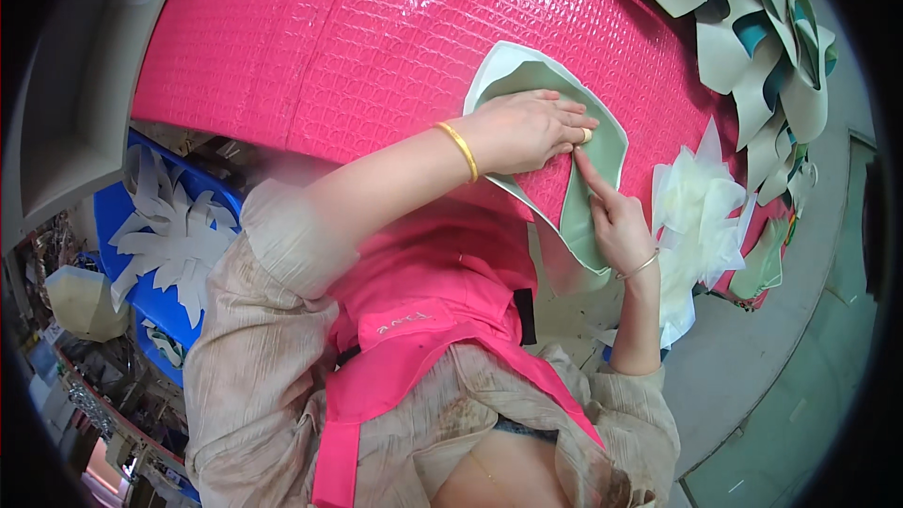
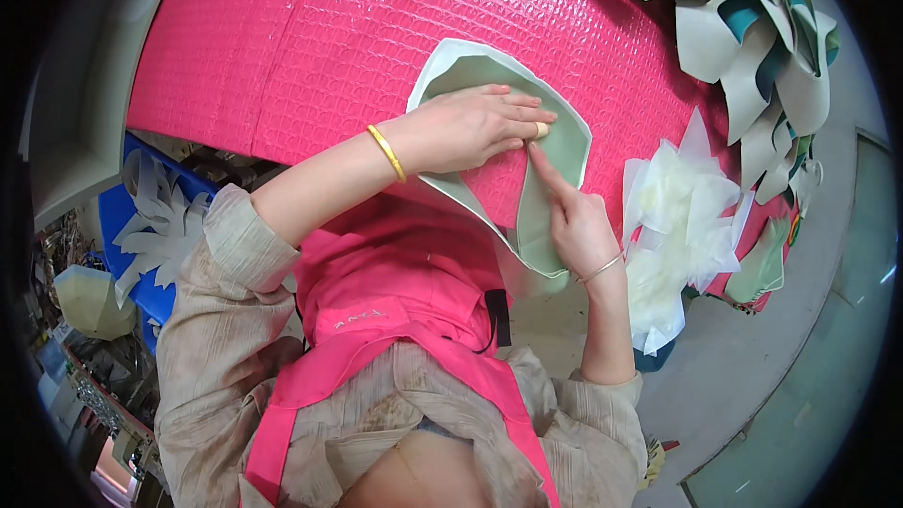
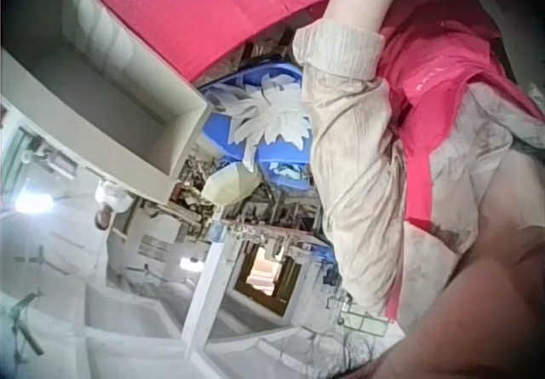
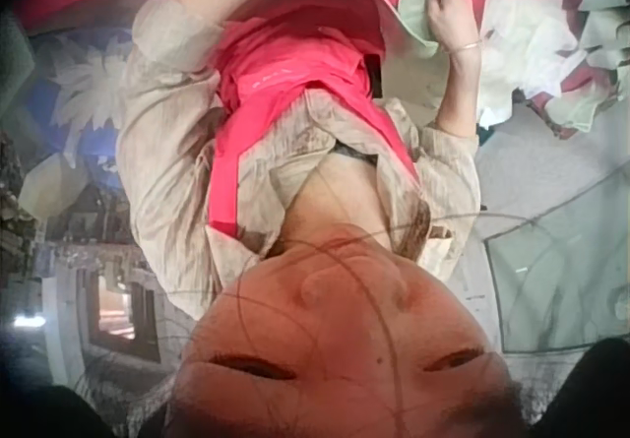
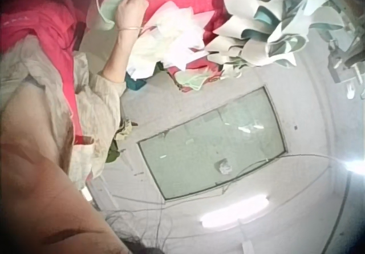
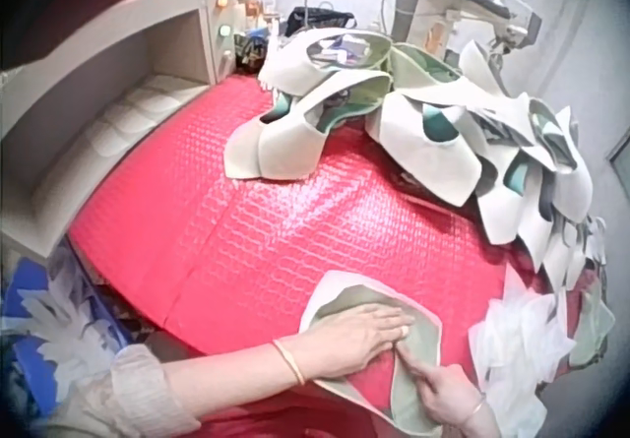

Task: The person assembles high-heeled shoes by hand, inserting white tissue paper into the toe box, then fitting a light green insole into the shoe upper. They press and smooth the insole edges to secure it, then place the finished shoe on a nearby shelf. The process is repeated for multiple shoes.

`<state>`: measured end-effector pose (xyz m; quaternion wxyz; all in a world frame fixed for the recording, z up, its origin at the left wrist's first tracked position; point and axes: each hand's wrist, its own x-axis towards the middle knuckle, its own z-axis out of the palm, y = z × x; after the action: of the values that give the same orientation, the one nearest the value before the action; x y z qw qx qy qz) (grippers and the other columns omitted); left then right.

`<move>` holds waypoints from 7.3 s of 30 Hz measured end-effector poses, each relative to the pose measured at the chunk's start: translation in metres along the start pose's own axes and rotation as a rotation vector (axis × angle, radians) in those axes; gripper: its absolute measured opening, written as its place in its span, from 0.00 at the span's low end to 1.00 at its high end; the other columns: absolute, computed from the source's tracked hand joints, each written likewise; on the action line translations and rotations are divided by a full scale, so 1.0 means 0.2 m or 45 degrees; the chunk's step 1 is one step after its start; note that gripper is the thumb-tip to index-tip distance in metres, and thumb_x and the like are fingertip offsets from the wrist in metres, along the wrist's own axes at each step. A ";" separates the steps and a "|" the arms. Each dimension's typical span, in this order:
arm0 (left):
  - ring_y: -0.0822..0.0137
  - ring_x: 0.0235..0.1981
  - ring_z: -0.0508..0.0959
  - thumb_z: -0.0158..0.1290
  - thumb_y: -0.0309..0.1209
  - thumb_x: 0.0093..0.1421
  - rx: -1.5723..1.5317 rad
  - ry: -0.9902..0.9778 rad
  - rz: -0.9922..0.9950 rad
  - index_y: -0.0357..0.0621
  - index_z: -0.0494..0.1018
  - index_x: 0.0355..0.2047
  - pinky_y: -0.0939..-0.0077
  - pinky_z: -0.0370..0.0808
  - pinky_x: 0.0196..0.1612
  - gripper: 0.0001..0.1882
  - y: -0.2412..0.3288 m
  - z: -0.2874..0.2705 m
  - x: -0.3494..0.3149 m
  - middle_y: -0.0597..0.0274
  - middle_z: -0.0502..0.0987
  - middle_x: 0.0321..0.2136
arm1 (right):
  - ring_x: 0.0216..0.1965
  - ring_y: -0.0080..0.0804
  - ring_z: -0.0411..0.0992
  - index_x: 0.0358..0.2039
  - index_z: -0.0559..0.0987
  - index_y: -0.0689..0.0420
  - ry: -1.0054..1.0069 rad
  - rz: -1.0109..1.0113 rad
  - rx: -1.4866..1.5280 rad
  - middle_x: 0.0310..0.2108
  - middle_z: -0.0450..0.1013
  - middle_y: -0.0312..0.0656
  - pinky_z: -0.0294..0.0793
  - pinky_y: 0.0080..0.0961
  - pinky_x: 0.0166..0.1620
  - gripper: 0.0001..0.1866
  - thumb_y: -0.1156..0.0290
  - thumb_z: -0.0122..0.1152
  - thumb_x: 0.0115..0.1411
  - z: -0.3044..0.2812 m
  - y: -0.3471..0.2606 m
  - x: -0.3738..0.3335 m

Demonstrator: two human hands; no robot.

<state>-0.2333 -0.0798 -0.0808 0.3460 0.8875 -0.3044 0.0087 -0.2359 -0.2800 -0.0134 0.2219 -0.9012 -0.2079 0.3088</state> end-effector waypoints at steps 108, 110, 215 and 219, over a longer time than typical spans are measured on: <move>0.78 0.24 0.75 0.59 0.33 0.50 -1.564 0.273 -0.541 0.36 0.75 0.34 0.85 0.72 0.30 0.14 -0.08 -0.48 0.00 0.62 0.77 0.26 | 0.51 0.36 0.61 0.50 0.65 0.65 0.822 -0.368 0.316 0.51 0.62 0.48 0.58 0.31 0.52 0.24 0.65 0.56 0.56 -0.06 -0.23 -0.04; 0.77 0.25 0.75 0.57 0.32 0.51 -1.362 0.277 -0.521 0.36 0.74 0.36 0.87 0.71 0.33 0.14 -0.02 -0.54 0.01 0.62 0.78 0.27 | 0.41 0.26 0.68 0.44 0.69 0.65 0.447 -0.318 1.022 0.42 0.69 0.41 0.66 0.22 0.43 0.19 0.65 0.56 0.57 -0.07 -0.10 0.11; 0.84 0.15 0.65 0.52 0.35 0.58 -1.454 1.459 -0.615 0.36 0.73 0.20 0.87 0.61 0.16 0.15 0.26 -0.35 -0.34 0.71 0.71 0.15 | 0.24 0.14 0.61 0.30 0.73 0.67 -0.063 -0.433 0.849 0.20 0.68 0.31 0.64 0.19 0.27 0.09 0.72 0.55 0.55 0.08 -0.52 0.09; 0.84 0.15 0.65 0.52 0.35 0.58 -1.420 1.491 -0.602 0.36 0.72 0.20 0.87 0.61 0.16 0.15 0.23 -0.37 -0.31 0.71 0.71 0.15 | 0.27 0.14 0.63 0.32 0.73 0.68 -0.022 -0.532 1.133 0.24 0.69 0.32 0.65 0.15 0.30 0.09 0.72 0.54 0.55 0.11 -0.55 0.08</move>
<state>-0.2953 -0.0271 -0.0100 0.8284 0.4791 0.1583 0.2432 -0.2662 -0.1759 0.0218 0.6408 -0.6555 -0.2339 0.3240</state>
